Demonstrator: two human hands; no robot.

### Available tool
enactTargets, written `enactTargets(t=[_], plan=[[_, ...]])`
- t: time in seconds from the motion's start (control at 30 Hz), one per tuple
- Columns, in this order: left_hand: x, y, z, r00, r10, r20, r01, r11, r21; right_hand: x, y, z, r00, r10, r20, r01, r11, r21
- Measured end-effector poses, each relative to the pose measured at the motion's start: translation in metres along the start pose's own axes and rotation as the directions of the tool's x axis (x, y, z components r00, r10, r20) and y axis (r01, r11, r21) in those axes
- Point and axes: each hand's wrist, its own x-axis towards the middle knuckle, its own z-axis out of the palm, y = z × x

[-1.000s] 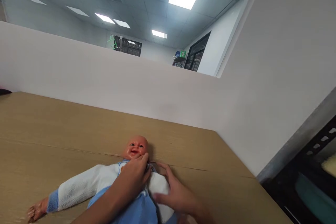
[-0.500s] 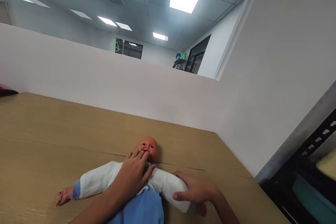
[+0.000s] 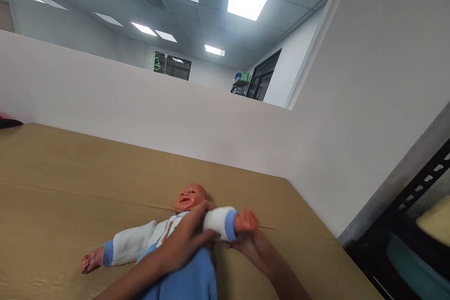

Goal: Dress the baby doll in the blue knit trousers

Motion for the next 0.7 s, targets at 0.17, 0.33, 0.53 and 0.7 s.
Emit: enactTargets(t=[0.17, 0.33, 0.53, 0.7], plan=[[0.009, 0.003, -0.03, 0.966, -0.129, -0.223, 0.021, 0.902, -0.43, 0.02, 0.012, 0.069, 0.967, -0.182, -0.178, 0.192, 0.981, 0.039], [0.01, 0.004, -0.055, 0.924, -0.259, -0.281, 0.055, 0.819, -0.571, 0.038, 0.03, 0.129, 0.91, -0.298, -0.289, 0.34, 0.934, 0.107], [0.01, -0.001, -0.062, 0.906, -0.337, -0.256, 0.07, 0.714, -0.696, 0.038, 0.014, 0.135, 0.902, -0.369, -0.226, 0.353, 0.929, -0.108], [0.01, -0.001, -0.071, 0.901, -0.387, -0.197, 0.109, 0.64, -0.76, 0.031, 0.01, 0.138, 0.923, -0.34, -0.182, 0.353, 0.934, 0.046]])
